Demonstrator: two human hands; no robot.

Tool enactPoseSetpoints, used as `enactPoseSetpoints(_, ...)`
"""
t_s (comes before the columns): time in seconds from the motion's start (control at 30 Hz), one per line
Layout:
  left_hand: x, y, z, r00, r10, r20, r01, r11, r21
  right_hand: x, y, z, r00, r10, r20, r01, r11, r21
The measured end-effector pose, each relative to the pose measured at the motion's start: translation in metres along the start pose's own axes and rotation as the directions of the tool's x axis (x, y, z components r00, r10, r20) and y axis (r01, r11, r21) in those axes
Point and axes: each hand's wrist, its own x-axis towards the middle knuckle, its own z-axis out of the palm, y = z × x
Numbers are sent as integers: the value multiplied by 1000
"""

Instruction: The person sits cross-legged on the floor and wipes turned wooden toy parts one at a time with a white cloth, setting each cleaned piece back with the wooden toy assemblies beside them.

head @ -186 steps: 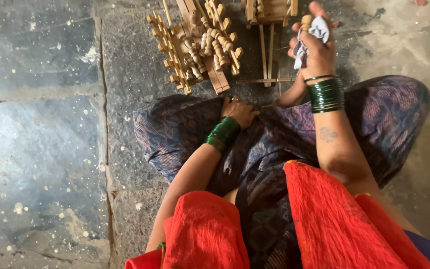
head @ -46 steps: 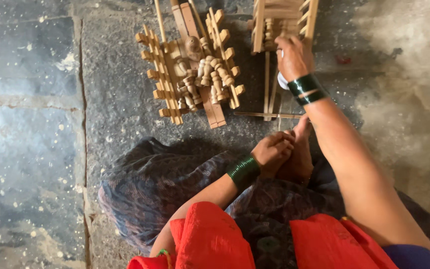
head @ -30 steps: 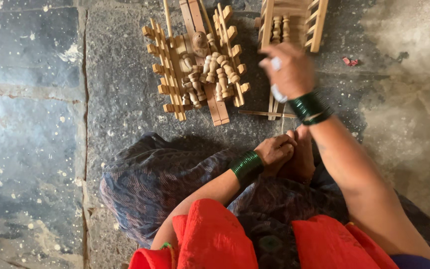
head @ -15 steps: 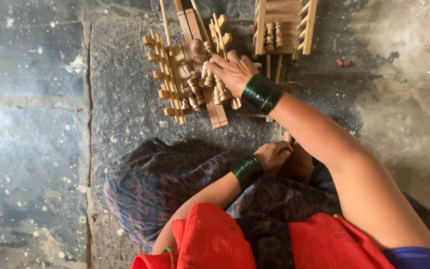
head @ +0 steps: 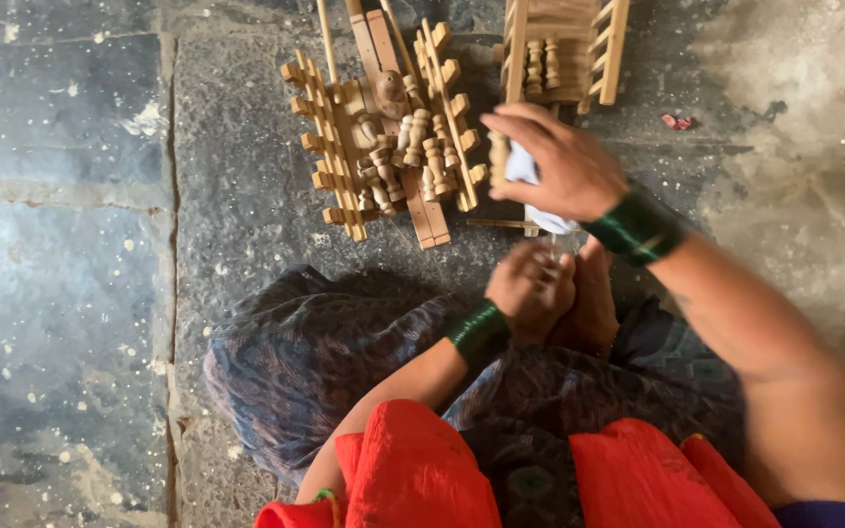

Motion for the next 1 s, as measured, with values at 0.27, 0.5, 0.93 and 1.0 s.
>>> enactPoseSetpoints(0.27, -1, 18, -12, 950, 287, -119, -305, 936, -176, -99, 3, 32, 998, -9, 62, 5, 998, 55)
enactPoseSetpoints(0.5, -14, -1, -12, 956, 232, -179, -278, 910, -308, -98, -28, 48, 999, -19, 49, 9, 980, 200)
enactPoseSetpoints(0.93, -16, 6, -21, 993, 99, -64, -117, 761, -639, -91, -71, 58, 823, -234, -518, 514, 695, 503)
enactPoseSetpoints(1.0, -23, 10, -17, 993, 110, 32, -61, 748, -661, -89, -85, 76, 769, -331, -547, 631, 533, 565)
